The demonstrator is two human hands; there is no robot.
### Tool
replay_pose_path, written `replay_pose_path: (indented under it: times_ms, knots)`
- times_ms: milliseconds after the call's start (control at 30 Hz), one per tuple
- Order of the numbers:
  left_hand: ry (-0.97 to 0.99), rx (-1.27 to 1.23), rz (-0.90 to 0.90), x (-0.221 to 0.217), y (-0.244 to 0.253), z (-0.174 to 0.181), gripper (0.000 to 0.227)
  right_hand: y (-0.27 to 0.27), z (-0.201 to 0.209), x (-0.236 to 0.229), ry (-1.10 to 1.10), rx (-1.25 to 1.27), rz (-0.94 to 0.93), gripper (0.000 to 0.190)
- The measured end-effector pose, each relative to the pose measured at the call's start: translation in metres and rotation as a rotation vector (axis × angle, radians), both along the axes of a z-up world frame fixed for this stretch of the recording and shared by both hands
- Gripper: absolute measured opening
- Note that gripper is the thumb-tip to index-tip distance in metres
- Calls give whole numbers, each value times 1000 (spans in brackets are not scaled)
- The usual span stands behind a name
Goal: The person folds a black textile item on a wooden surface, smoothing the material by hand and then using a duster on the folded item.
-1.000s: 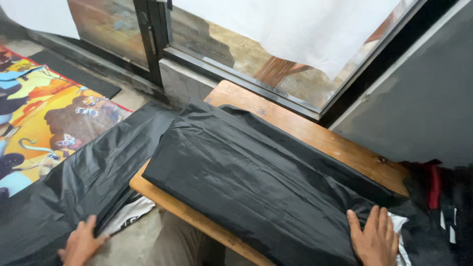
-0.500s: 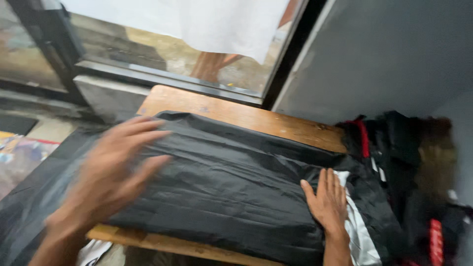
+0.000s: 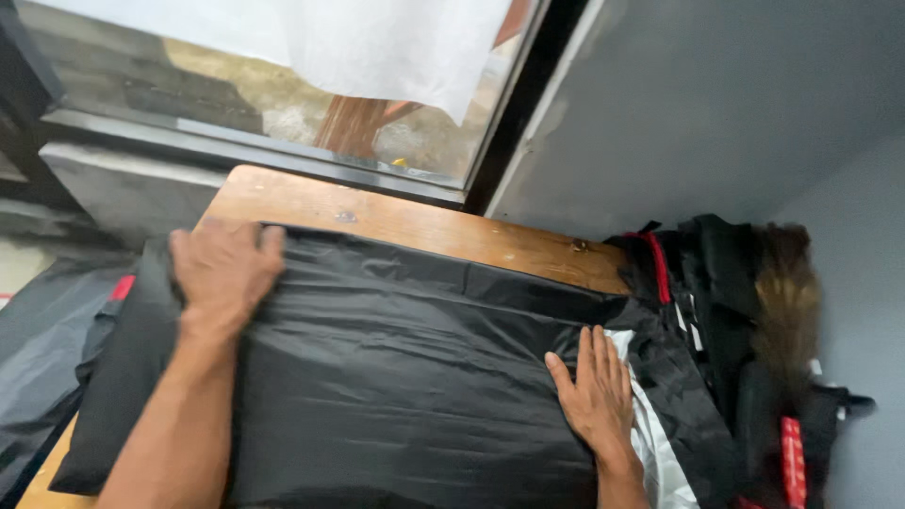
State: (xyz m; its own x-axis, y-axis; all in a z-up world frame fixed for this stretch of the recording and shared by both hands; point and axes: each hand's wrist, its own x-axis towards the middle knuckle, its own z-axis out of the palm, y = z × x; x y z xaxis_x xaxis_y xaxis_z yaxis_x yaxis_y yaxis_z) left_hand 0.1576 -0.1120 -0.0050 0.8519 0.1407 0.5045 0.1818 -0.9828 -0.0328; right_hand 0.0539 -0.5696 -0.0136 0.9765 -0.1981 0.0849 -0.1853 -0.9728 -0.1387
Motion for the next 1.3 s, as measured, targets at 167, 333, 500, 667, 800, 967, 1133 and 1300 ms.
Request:
replay_pose_path:
  times_ms: [167,333,500,667,800,967,1133,1300]
  knots:
    - [386,-531,288,-14,33,46,56,-12,-19,5,-113,-120,44,79]
    - [390,-569,224,-8,36,41,45,2,1,2,5,-27,-11,81]
    - [42,-648,0,-15,40,33,19,4,1,-1,-4,8,-11,81]
    - [143,-566,406,-60,49,75,84,6,7,0,50,20,-47,81]
    - [599,-668,466,-63,47,91,98,8,11,-1,59,32,-38,81]
    - [241,-972,157,-68,59,80,41,4,10,-2,30,44,-26,82]
    - [281,-787,265,-75,51,84,41,-9,-7,6,-145,51,43,77]
    - [115,-787,94,-69,64,61,37,-5,12,-4,-737,13,222,45]
